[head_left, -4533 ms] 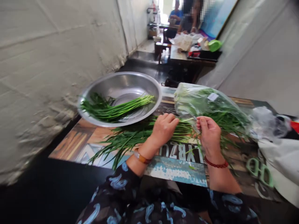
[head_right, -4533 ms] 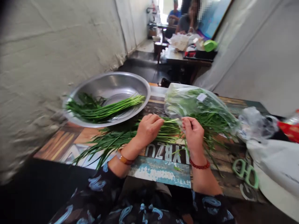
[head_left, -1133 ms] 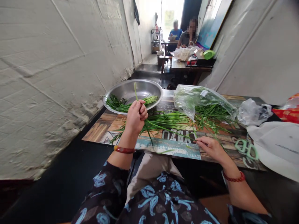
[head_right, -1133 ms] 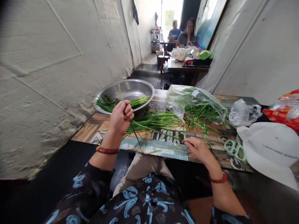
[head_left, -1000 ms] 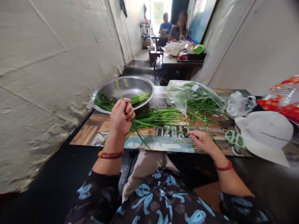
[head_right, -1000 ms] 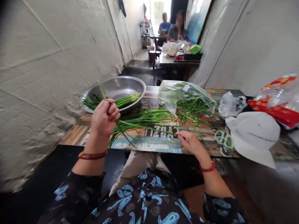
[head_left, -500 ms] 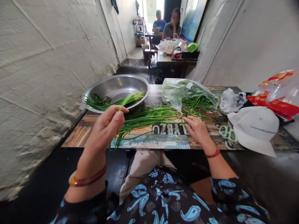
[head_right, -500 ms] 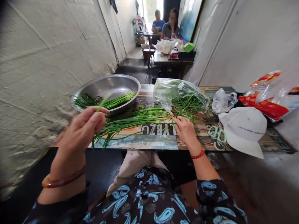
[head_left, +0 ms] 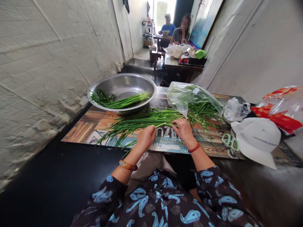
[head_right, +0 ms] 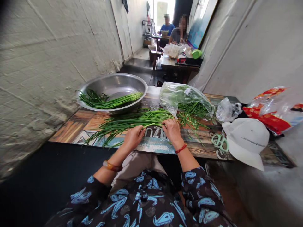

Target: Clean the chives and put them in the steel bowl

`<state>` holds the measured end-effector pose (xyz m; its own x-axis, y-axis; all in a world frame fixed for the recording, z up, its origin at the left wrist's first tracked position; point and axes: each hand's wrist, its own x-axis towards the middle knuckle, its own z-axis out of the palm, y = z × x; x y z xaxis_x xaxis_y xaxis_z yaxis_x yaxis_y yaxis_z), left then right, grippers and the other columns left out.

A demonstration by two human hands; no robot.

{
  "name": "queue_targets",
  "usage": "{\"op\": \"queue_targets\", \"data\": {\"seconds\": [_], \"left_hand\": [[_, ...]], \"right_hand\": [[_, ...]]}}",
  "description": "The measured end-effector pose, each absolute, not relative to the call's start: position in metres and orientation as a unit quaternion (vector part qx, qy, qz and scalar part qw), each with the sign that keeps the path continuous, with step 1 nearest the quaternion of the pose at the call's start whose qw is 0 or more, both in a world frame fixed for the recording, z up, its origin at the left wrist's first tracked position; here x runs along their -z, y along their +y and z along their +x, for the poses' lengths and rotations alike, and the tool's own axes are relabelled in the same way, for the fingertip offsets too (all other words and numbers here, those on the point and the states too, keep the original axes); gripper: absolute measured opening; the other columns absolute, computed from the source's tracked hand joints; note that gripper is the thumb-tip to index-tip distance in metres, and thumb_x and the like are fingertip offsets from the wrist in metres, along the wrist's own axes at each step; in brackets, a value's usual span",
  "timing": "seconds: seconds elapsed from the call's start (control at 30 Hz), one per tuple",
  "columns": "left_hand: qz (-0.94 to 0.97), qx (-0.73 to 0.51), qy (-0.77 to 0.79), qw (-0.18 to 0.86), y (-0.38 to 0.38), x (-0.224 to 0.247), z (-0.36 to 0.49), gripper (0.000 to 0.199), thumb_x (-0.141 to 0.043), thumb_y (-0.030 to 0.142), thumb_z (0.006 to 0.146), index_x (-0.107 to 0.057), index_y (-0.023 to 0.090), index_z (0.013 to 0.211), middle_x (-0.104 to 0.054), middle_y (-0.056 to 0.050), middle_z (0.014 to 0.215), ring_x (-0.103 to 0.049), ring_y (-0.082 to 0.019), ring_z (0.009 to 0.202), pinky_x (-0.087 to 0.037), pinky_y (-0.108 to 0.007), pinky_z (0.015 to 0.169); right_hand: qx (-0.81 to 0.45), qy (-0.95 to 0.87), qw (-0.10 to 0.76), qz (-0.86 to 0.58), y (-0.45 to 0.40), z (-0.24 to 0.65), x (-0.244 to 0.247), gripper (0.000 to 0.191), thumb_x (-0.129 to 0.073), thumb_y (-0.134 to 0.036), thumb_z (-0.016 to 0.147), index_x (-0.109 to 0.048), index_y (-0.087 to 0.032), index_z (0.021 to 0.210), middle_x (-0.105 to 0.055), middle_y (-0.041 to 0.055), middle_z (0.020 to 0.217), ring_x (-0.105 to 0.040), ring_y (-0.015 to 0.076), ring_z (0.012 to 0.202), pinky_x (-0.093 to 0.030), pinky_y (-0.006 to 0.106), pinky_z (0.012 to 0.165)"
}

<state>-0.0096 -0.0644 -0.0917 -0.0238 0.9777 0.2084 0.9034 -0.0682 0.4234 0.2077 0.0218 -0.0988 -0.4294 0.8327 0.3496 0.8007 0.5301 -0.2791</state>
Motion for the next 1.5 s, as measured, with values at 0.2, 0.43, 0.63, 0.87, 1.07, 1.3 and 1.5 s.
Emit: {"op": "queue_targets", "data": {"seconds": [0.2, 0.43, 0.63, 0.87, 1.07, 1.3, 1.5], "left_hand": [[0.687, -0.305, 0.65, 0.115, -0.064, 0.109, -0.015, 0.026, -0.041, 0.034, 0.098, -0.052, 0.021, 0.078, -0.06, -0.004, 0.075, -0.055, -0.019, 0.072, -0.034, -0.029, 0.066], [0.687, -0.351, 0.621, 0.135, -0.063, 0.114, -0.021, 0.028, -0.04, 0.035, 0.098, -0.053, 0.021, 0.079, -0.059, -0.002, 0.073, -0.055, -0.018, 0.071, -0.036, -0.028, 0.067], [0.675, -0.396, 0.601, 0.161, -0.064, 0.113, -0.019, 0.029, -0.04, 0.036, 0.097, -0.056, 0.02, 0.079, -0.059, -0.003, 0.073, -0.054, -0.018, 0.072, -0.037, -0.028, 0.07], [0.59, -0.509, 0.59, 0.213, -0.064, 0.099, -0.021, 0.025, -0.047, 0.035, 0.093, -0.062, 0.018, 0.082, -0.064, -0.003, 0.077, -0.058, -0.017, 0.075, -0.041, -0.027, 0.073], [0.562, -0.576, 0.57, 0.168, -0.065, 0.067, -0.016, 0.02, -0.052, 0.032, 0.092, -0.067, 0.02, 0.089, -0.066, -0.004, 0.084, -0.06, -0.019, 0.081, -0.043, -0.028, 0.077], [0.684, -0.497, 0.522, 0.113, -0.068, 0.042, 0.005, 0.025, -0.046, 0.031, 0.098, -0.068, 0.02, 0.093, -0.066, -0.009, 0.098, -0.057, -0.022, 0.094, -0.041, -0.034, 0.085], [0.745, -0.364, 0.527, 0.188, -0.072, 0.045, 0.017, 0.033, -0.043, 0.033, 0.099, -0.057, 0.019, 0.073, -0.057, -0.003, 0.072, -0.052, -0.018, 0.071, -0.037, -0.029, 0.066]], "right_hand": [[-0.025, -0.84, 0.233, -0.489, 0.019, 0.222, 0.103, 0.011, -0.06, -0.029, 0.091, -0.067, -0.022, 0.091, -0.067, 0.0071, 0.092, -0.059, 0.0237, 0.092, -0.041, 0.034, 0.083], [-0.043, -0.839, 0.241, -0.486, 0.019, 0.229, 0.11, 0.015, -0.056, -0.03, 0.093, -0.068, -0.022, 0.096, -0.068, 0.0068, 0.094, -0.06, 0.0222, 0.09, -0.043, 0.034, 0.083], [-0.065, -0.837, 0.25, -0.482, 0.014, 0.226, 0.099, 0.016, -0.052, -0.029, 0.093, -0.065, -0.021, 0.088, -0.066, 0.0087, 0.094, -0.059, 0.0232, 0.093, -0.043, 0.036, 0.086], [-0.345, -0.671, 0.449, -0.478, 0.006, 0.22, 0.081, 0.023, -0.06, -0.042, 0.084, -0.06, -0.02, 0.091, -0.063, 0.0023, 0.083, -0.058, 0.0157, 0.075, -0.048, 0.03, 0.072], [-0.405, -0.612, 0.51, -0.449, -0.004, 0.212, 0.066, 0.025, -0.067, -0.041, 0.078, -0.06, -0.021, 0.091, -0.063, 0.0021, 0.085, -0.058, 0.0146, 0.077, -0.049, 0.029, 0.075], [-0.417, -0.604, 0.542, -0.409, -0.02, 0.205, 0.05, 0.021, -0.069, -0.037, 0.079, -0.06, -0.022, 0.091, -0.063, 0.0037, 0.088, -0.059, 0.0159, 0.081, -0.051, 0.03, 0.077], [-0.426, -0.613, 0.538, -0.392, -0.027, 0.199, 0.049, 0.018, -0.07, -0.036, 0.079, -0.063, -0.023, 0.09, -0.065, 0.0039, 0.086, -0.061, 0.0177, 0.082, -0.052, 0.033, 0.078]]}}
